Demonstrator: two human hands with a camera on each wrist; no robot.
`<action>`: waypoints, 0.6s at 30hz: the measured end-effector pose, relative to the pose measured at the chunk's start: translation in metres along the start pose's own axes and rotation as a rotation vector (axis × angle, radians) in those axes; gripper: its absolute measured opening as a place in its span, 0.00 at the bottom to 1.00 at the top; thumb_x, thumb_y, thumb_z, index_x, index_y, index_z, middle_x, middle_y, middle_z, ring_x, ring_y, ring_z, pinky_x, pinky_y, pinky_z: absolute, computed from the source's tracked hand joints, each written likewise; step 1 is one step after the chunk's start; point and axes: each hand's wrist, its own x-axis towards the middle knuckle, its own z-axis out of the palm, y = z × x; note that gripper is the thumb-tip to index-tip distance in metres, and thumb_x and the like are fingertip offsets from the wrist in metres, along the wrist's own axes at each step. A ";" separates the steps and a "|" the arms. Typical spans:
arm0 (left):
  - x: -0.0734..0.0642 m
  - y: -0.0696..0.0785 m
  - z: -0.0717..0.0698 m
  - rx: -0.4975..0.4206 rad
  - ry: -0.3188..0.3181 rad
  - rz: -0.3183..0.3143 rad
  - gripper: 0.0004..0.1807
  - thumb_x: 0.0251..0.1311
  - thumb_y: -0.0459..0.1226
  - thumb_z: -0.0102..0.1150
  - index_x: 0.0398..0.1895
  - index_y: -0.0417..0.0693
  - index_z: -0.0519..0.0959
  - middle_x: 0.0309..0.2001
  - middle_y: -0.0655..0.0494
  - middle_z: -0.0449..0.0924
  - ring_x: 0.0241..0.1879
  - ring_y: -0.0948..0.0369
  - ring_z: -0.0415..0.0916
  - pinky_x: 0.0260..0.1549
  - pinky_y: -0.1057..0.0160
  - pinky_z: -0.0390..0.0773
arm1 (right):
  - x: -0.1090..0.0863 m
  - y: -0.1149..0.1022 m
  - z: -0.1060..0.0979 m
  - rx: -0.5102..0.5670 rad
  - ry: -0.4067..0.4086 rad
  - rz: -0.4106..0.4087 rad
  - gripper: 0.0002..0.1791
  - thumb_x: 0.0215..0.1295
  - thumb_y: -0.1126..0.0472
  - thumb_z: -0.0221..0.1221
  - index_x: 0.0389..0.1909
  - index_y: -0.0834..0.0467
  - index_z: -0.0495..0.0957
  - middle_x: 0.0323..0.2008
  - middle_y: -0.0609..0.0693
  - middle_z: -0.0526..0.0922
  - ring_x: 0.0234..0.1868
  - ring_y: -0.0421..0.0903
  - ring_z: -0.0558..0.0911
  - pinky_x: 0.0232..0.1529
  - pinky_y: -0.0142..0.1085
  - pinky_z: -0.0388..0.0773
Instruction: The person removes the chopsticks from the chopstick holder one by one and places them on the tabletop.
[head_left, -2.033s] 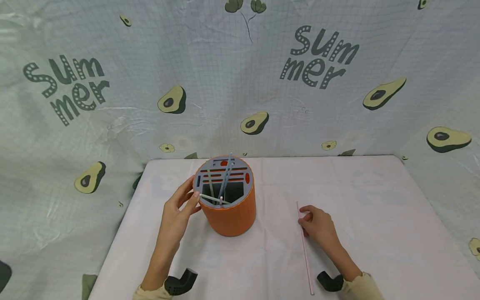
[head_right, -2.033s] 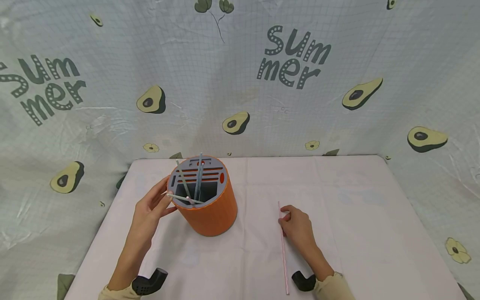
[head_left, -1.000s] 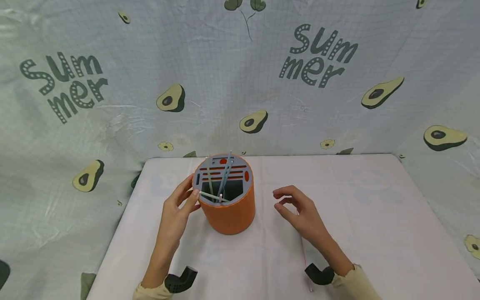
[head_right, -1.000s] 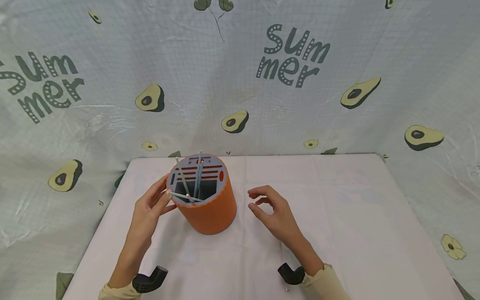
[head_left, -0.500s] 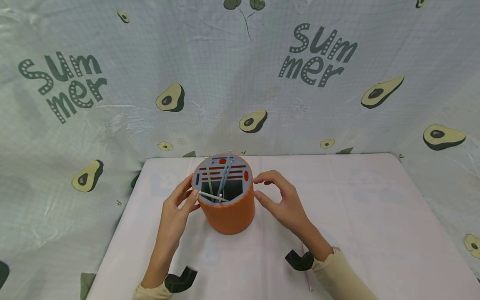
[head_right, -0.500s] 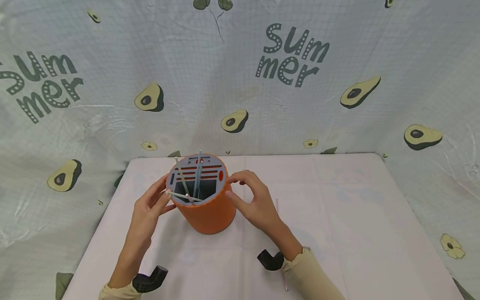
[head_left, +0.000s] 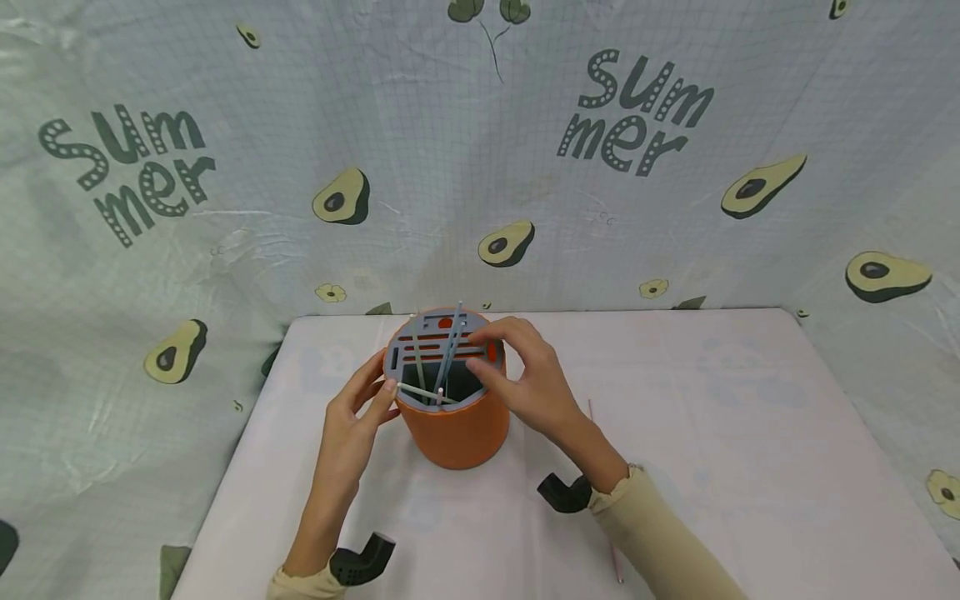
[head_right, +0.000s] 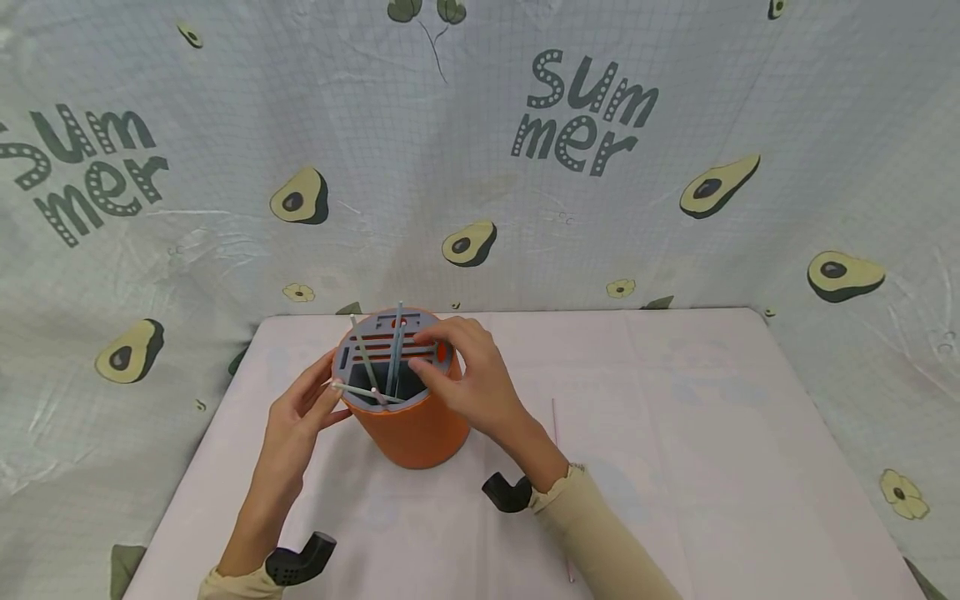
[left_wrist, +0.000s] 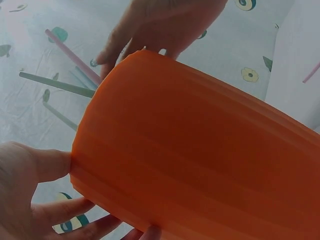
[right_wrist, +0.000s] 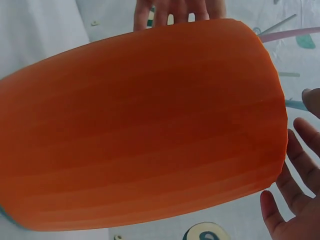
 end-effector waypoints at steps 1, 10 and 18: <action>0.000 0.000 0.000 -0.001 0.000 -0.002 0.28 0.78 0.45 0.55 0.79 0.59 0.67 0.73 0.56 0.71 0.67 0.58 0.72 0.49 0.73 0.84 | 0.002 0.001 0.002 -0.015 -0.003 -0.015 0.15 0.67 0.61 0.70 0.52 0.52 0.82 0.50 0.46 0.86 0.58 0.44 0.78 0.62 0.43 0.77; 0.000 0.000 0.000 -0.005 0.000 0.001 0.28 0.78 0.45 0.55 0.78 0.60 0.67 0.73 0.56 0.71 0.68 0.58 0.72 0.49 0.72 0.84 | 0.015 -0.002 0.013 -0.207 -0.017 -0.112 0.10 0.65 0.57 0.72 0.44 0.53 0.83 0.41 0.46 0.88 0.47 0.44 0.82 0.57 0.46 0.77; -0.001 -0.001 0.000 0.000 0.001 0.010 0.28 0.78 0.45 0.55 0.78 0.60 0.67 0.72 0.57 0.71 0.65 0.63 0.73 0.49 0.71 0.85 | 0.016 -0.006 0.016 -0.300 -0.046 -0.094 0.08 0.66 0.57 0.71 0.40 0.52 0.83 0.39 0.45 0.87 0.48 0.45 0.82 0.63 0.50 0.73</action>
